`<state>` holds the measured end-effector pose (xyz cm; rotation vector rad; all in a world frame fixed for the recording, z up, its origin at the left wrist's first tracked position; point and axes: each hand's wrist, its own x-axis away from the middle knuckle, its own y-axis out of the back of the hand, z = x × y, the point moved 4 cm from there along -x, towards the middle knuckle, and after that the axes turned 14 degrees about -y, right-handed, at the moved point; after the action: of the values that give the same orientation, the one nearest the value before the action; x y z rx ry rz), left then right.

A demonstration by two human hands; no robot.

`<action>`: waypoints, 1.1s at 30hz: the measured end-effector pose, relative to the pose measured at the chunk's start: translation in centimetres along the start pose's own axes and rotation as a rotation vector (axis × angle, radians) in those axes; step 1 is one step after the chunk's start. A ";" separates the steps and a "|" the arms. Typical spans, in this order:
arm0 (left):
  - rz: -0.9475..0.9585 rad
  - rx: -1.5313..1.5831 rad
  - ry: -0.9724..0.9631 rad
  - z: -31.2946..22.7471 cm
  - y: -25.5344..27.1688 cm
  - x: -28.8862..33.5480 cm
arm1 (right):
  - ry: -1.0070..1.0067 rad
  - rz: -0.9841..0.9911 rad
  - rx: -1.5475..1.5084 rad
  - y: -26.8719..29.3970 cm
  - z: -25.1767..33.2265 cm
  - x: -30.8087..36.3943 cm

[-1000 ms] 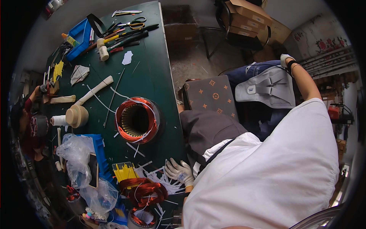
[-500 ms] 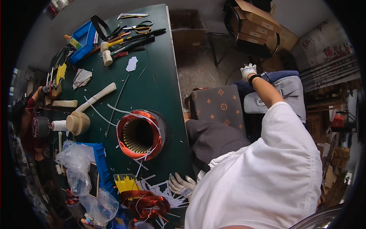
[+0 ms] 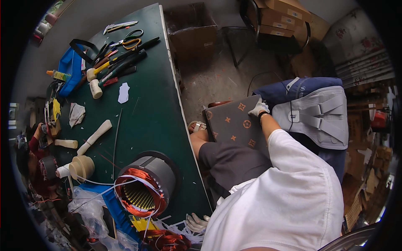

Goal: The person is assembling an electric motor stator by winding and organizing copper coils into the stator core slots and securing them with insulation strips.

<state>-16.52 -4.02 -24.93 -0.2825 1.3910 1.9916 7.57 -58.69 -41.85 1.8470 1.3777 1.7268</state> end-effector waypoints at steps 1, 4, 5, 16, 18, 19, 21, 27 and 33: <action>0.017 0.014 0.017 0.1 -0.1 -0.1 | -0.047 -0.006 0.018 0.2 -0.5 0.3; 0.038 0.016 0.021 0.1 0.1 -0.1 | 0.078 -0.022 0.253 3.1 0.2 0.2; 0.051 -0.005 0.012 0.0 0.1 -0.1 | 0.216 -0.073 0.501 4.3 1.1 0.0; 0.037 0.004 0.039 0.0 -0.2 0.8 | 0.436 -0.401 0.183 12.2 4.7 -2.5; 0.045 0.018 0.033 -0.1 -0.1 0.7 | 0.334 -0.459 0.359 9.5 3.6 -4.0; 0.065 0.020 0.050 0.0 -0.1 0.7 | 0.222 -0.447 0.534 7.7 2.2 -5.0; 0.074 -0.005 0.056 -0.1 -0.1 0.5 | -0.042 -0.334 1.067 3.9 -2.2 -6.6; 0.025 0.009 0.097 -0.2 0.0 0.0 | 0.224 -0.020 1.595 -7.3 -14.6 -1.3; 0.176 0.165 0.147 0.0 0.8 -0.7 | 0.595 -0.008 1.481 -11.5 -23.9 10.8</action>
<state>-16.46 -4.44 -23.94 -0.2422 1.7148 2.0144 -20.33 -54.06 -37.28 1.7007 3.5060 1.2367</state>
